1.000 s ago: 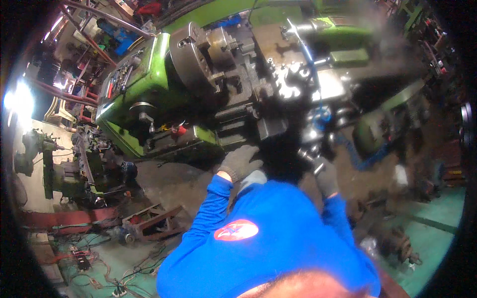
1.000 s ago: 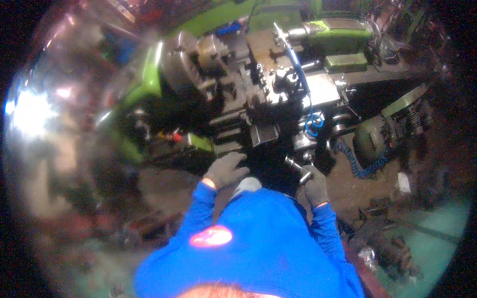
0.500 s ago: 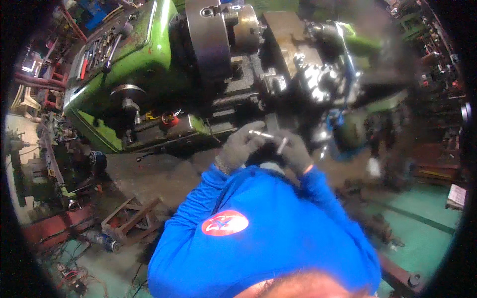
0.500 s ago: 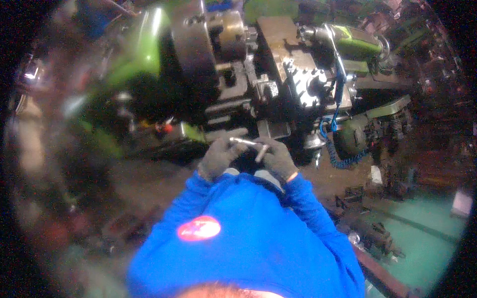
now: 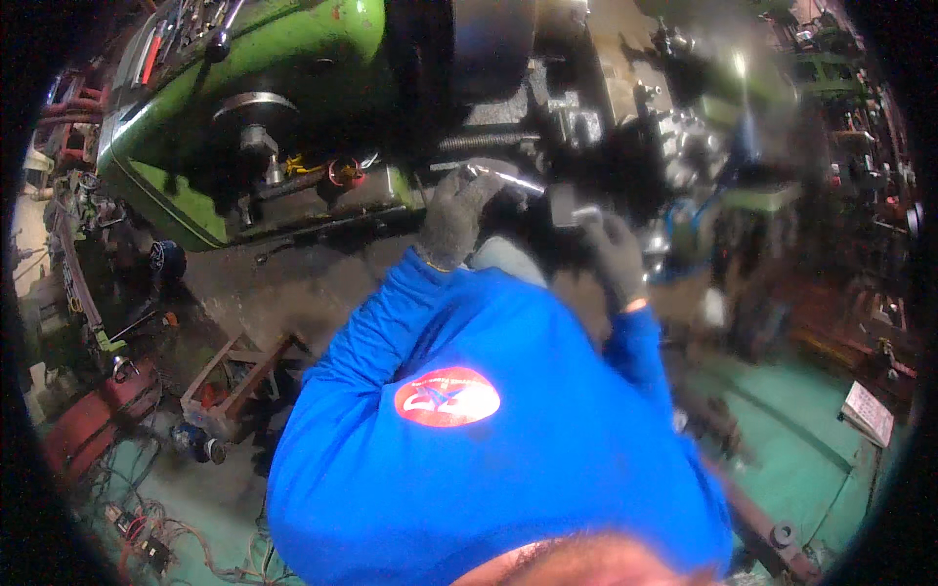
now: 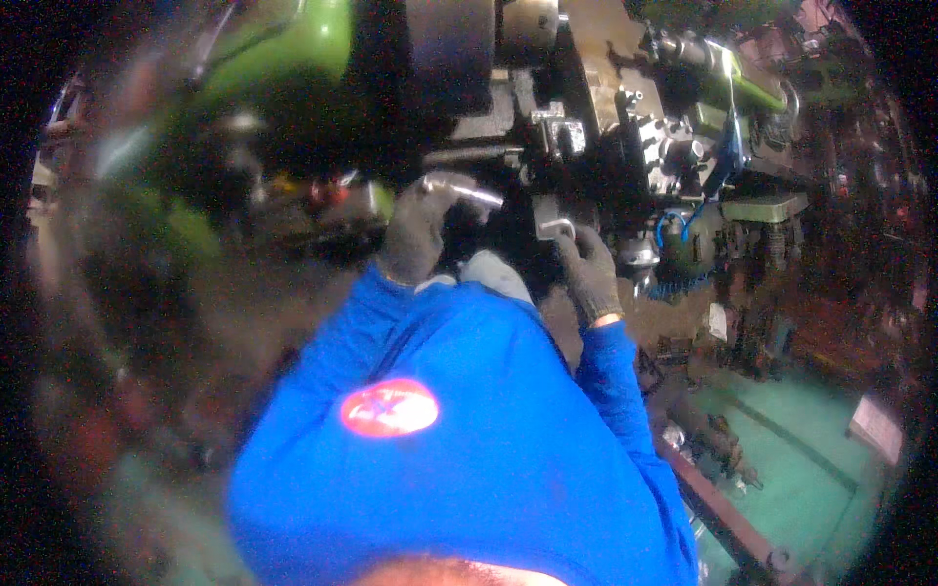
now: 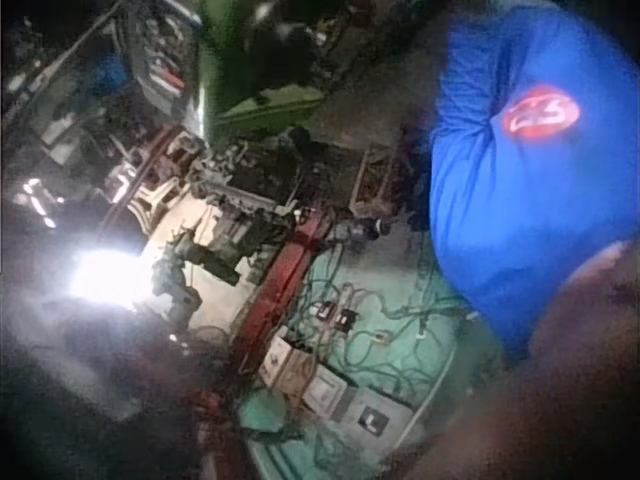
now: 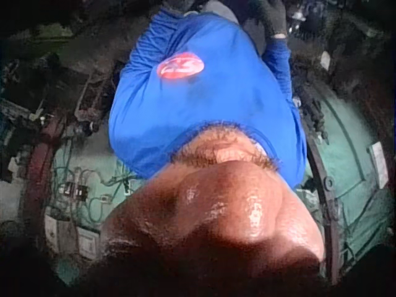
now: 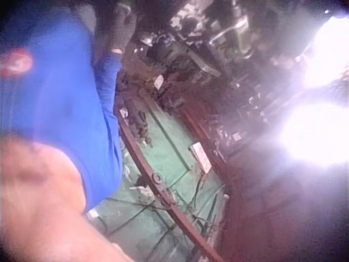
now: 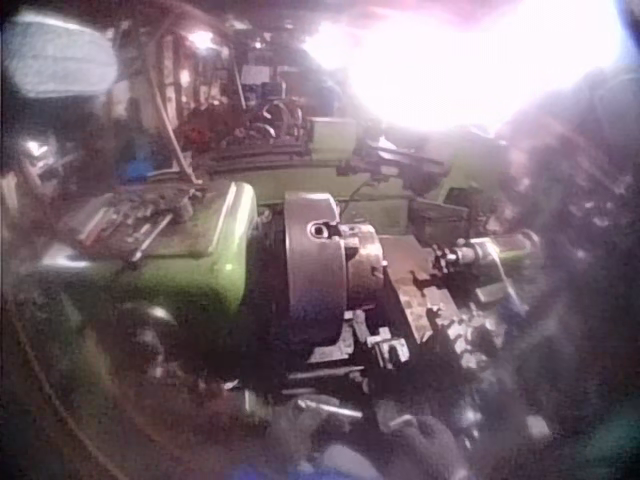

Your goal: The person operates a large green metalworking machine, likely a lathe, in a workshop. They use a wrench to tighten components on the machine's chuck and adjust various levers and handles on the machine's body.

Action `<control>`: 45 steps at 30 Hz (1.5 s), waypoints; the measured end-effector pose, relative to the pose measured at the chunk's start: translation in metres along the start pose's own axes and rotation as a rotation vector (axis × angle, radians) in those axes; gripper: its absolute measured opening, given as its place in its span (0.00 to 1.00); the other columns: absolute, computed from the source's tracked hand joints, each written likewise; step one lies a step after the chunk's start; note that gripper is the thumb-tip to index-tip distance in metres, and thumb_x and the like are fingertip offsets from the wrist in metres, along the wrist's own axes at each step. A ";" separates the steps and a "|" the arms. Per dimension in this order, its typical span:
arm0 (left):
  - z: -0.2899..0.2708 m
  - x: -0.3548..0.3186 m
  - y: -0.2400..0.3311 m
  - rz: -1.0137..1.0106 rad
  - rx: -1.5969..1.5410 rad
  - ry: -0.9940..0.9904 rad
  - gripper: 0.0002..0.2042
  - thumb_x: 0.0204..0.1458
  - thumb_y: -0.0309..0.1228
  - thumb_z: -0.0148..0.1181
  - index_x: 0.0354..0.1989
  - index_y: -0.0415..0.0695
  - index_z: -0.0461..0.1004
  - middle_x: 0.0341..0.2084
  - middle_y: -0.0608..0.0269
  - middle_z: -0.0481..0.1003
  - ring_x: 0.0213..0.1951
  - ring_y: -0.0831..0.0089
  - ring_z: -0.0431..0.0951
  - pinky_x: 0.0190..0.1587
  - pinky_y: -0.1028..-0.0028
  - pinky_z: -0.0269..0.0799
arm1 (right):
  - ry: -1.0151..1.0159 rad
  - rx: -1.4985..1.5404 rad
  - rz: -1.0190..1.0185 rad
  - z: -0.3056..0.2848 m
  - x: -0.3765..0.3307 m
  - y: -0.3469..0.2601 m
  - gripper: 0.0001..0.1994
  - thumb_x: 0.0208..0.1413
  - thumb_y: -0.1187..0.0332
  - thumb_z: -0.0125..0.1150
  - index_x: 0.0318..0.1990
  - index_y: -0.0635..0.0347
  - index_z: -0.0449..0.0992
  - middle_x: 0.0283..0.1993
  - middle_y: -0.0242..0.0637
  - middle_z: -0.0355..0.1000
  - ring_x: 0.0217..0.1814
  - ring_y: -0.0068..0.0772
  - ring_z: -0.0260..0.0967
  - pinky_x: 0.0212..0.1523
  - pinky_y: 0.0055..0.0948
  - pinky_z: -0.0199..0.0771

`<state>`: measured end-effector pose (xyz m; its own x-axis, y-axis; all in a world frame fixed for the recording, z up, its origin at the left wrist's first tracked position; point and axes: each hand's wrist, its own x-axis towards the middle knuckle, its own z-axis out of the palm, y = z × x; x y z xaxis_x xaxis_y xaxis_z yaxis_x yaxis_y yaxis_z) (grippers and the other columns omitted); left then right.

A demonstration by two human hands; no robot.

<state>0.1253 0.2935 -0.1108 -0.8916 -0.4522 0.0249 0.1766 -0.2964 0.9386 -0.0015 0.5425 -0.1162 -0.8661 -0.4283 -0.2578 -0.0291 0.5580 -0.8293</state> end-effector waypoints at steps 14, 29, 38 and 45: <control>-0.001 0.012 -0.011 0.177 0.161 -0.009 0.12 0.65 0.25 0.48 0.47 0.37 0.79 0.44 0.54 0.81 0.48 0.66 0.81 0.55 0.69 0.75 | 0.012 0.268 -0.193 0.021 0.004 -0.064 0.17 0.57 0.73 0.67 0.54 0.59 0.79 0.51 0.36 0.76 0.54 0.30 0.72 0.55 0.30 0.73; 0.086 0.028 0.010 0.161 0.272 -0.120 0.15 0.64 0.31 0.54 0.54 0.36 0.75 0.47 0.57 0.79 0.50 0.73 0.76 0.56 0.72 0.71 | 0.031 0.131 -0.431 -0.049 0.006 -0.064 0.09 0.52 0.70 0.72 0.37 0.66 0.81 0.43 0.39 0.76 0.45 0.33 0.74 0.47 0.29 0.74; 0.166 0.039 0.004 -0.101 0.268 -0.136 0.13 0.63 0.29 0.62 0.54 0.40 0.76 0.43 0.62 0.80 0.44 0.76 0.78 0.49 0.74 0.74 | 0.050 0.192 -0.399 -0.123 0.019 -0.023 0.09 0.54 0.70 0.71 0.39 0.66 0.81 0.41 0.39 0.76 0.45 0.32 0.74 0.47 0.31 0.74; 0.205 0.043 -0.009 0.066 0.516 -0.111 0.11 0.64 0.29 0.62 0.53 0.40 0.76 0.44 0.63 0.79 0.43 0.78 0.78 0.47 0.75 0.75 | -0.030 0.213 -0.383 -0.167 0.035 0.003 0.09 0.54 0.71 0.70 0.41 0.66 0.81 0.42 0.39 0.76 0.45 0.32 0.74 0.48 0.30 0.74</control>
<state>-0.0004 0.4492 -0.0481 -0.9293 -0.3556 0.0999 0.0307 0.1952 0.9803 -0.1153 0.6482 -0.0449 -0.7980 -0.5978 0.0762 -0.2390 0.1979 -0.9506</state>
